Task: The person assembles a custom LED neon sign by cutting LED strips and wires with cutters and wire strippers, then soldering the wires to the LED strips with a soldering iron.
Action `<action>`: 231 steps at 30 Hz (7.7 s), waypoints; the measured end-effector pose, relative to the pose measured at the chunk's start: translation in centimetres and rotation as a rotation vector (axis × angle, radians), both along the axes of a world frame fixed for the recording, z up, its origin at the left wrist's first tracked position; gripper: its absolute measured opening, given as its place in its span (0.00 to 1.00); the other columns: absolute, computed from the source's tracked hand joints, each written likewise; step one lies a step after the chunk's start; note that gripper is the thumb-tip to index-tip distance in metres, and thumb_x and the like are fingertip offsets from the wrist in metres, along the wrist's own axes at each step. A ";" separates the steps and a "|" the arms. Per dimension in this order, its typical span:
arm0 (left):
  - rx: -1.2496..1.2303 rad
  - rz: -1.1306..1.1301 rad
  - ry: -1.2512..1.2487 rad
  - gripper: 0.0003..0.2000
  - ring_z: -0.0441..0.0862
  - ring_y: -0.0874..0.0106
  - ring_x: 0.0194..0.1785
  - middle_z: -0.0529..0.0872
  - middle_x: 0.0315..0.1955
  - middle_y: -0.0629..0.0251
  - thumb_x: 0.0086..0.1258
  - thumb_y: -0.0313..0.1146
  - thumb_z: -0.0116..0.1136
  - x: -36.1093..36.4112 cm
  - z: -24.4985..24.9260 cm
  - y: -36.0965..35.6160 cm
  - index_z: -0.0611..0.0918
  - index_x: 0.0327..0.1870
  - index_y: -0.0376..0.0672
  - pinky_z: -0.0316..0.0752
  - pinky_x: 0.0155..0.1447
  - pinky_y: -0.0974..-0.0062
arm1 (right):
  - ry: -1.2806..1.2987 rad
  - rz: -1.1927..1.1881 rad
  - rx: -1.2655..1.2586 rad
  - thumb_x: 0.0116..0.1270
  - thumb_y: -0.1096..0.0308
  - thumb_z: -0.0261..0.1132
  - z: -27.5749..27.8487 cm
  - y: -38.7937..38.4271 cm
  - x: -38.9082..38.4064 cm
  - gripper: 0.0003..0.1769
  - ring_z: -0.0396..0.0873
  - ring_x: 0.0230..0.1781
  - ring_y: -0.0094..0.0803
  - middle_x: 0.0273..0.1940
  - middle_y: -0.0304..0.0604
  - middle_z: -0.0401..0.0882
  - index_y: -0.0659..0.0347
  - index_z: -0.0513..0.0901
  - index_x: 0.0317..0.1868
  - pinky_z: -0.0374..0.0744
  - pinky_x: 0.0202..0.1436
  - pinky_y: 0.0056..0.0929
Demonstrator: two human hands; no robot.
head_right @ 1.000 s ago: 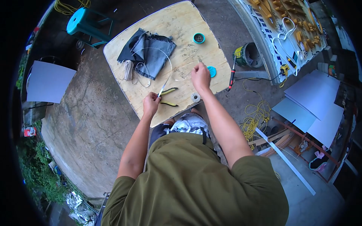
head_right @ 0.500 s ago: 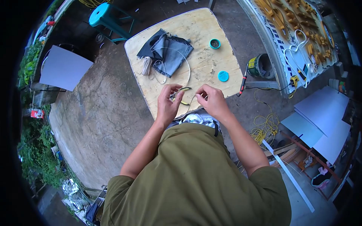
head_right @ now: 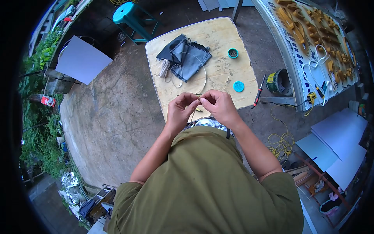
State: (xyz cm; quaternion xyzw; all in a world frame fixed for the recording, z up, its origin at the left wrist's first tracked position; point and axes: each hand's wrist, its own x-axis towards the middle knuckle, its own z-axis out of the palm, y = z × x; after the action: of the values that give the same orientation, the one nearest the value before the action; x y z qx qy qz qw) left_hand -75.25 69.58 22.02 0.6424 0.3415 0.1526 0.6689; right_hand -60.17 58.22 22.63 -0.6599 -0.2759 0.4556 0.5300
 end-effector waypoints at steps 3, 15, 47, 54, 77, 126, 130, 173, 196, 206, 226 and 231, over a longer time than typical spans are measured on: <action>0.044 0.039 -0.028 0.07 0.86 0.80 0.43 0.91 0.39 0.66 0.74 0.23 0.69 0.0 -0.1 -0.8 0.85 0.47 0.32 0.81 0.49 0.79 | -0.063 0.008 0.004 0.74 0.73 0.69 0.4 -0.3 0.2 0.08 0.85 0.37 0.20 0.39 0.41 0.91 0.69 0.88 0.47 0.83 0.44 0.24; 0.024 0.004 -0.048 0.05 0.85 0.81 0.41 0.90 0.37 0.68 0.73 0.24 0.70 0.1 0.1 -5.0 0.86 0.45 0.35 0.79 0.47 0.79 | -0.006 0.047 -0.060 0.72 0.74 0.71 0.7 -4.9 0.8 0.07 0.84 0.36 0.19 0.37 0.40 0.91 0.68 0.90 0.46 0.83 0.43 0.24; -0.494 -0.152 -0.373 0.08 0.78 0.75 0.51 0.75 0.45 0.70 0.85 0.36 0.57 -11.6 1.2 1.3 0.72 0.46 0.43 0.76 0.60 0.72 | 0.675 -0.324 0.152 0.77 0.76 0.63 3.3 0.0 -13.5 0.02 0.83 0.42 0.22 0.39 0.37 0.85 0.63 0.82 0.44 0.82 0.51 0.24; -0.619 -0.101 -0.224 0.08 0.82 0.76 0.46 0.78 0.54 0.66 0.85 0.35 0.56 -16.3 1.3 4.4 0.75 0.55 0.43 0.80 0.51 0.73 | 0.428 -0.296 0.094 0.78 0.73 0.64 1.2 2.1 -17.4 0.02 0.83 0.41 0.21 0.41 0.35 0.85 0.62 0.83 0.45 0.82 0.49 0.24; -0.361 0.405 0.063 0.08 0.79 0.81 0.28 0.93 0.43 0.57 0.84 0.35 0.59 -18.3 -4.3 7.6 0.76 0.50 0.42 0.74 0.34 0.82 | -0.926 0.464 -0.550 0.62 0.71 0.74 -23.3 5.5 -10.0 0.20 0.79 0.60 0.52 0.55 0.55 0.80 0.64 0.79 0.53 0.80 0.64 0.46; -0.243 0.344 -0.302 0.04 0.68 0.91 0.30 0.93 0.44 0.64 0.80 0.29 0.63 -17.4 2.1 7.7 0.82 0.45 0.38 0.65 0.33 0.88 | -0.101 0.274 -0.120 0.79 0.73 0.54 4.3 6.2 -18.7 0.14 0.86 0.50 0.38 0.51 0.55 0.83 0.68 0.63 0.60 0.82 0.57 0.39; -0.253 0.338 -0.321 0.04 0.68 0.92 0.30 0.93 0.43 0.64 0.80 0.29 0.63 -17.4 2.5 8.0 0.82 0.44 0.38 0.65 0.33 0.88 | -0.121 0.259 -0.142 0.79 0.73 0.55 4.9 6.3 -18.7 0.17 0.86 0.50 0.38 0.51 0.55 0.83 0.68 0.62 0.62 0.81 0.58 0.39; -0.225 0.231 -0.201 0.05 0.85 0.85 0.41 0.92 0.39 0.66 0.76 0.28 0.68 -16.6 2.2 8.3 0.85 0.44 0.35 0.79 0.47 0.84 | -0.380 0.309 -0.268 0.76 0.70 0.58 5.9 5.6 -18.0 0.22 0.83 0.55 0.56 0.51 0.62 0.82 0.72 0.71 0.66 0.77 0.63 0.45; -0.252 0.258 -0.225 0.06 0.84 0.85 0.41 0.93 0.40 0.65 0.77 0.29 0.68 -17.3 2.3 7.9 0.84 0.43 0.36 0.77 0.45 0.85 | -0.498 0.304 -0.282 0.76 0.68 0.59 5.4 5.4 -18.8 0.22 0.81 0.58 0.62 0.55 0.68 0.81 0.73 0.72 0.64 0.76 0.64 0.49; -0.251 0.259 -0.201 0.06 0.85 0.85 0.42 0.93 0.41 0.63 0.77 0.29 0.68 -17.1 2.3 7.9 0.84 0.44 0.36 0.79 0.46 0.84 | -0.508 0.272 -0.295 0.75 0.68 0.61 5.1 5.4 -19.1 0.20 0.82 0.56 0.62 0.54 0.66 0.82 0.71 0.73 0.62 0.77 0.61 0.50; -0.182 0.246 -0.179 0.06 0.82 0.86 0.40 0.91 0.39 0.67 0.78 0.28 0.66 -16.8 2.6 8.2 0.83 0.44 0.35 0.76 0.44 0.85 | -0.411 0.260 -0.301 0.76 0.70 0.59 5.8 6.3 -19.0 0.16 0.86 0.46 0.60 0.45 0.63 0.86 0.70 0.74 0.60 0.80 0.53 0.49; 0.011 0.206 -0.080 0.06 0.77 0.86 0.35 0.85 0.33 0.71 0.79 0.28 0.63 -16.9 3.1 7.8 0.81 0.43 0.35 0.72 0.39 0.84 | -0.420 0.245 -0.245 0.76 0.71 0.60 5.4 6.2 -19.1 0.16 0.86 0.45 0.61 0.44 0.63 0.86 0.69 0.74 0.59 0.80 0.51 0.49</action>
State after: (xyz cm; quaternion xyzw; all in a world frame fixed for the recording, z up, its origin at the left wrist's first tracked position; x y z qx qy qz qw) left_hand -92.13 77.42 25.12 0.6009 0.3780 0.2479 0.6592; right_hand -79.25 64.43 28.00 -0.7610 -0.4001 0.3994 0.3183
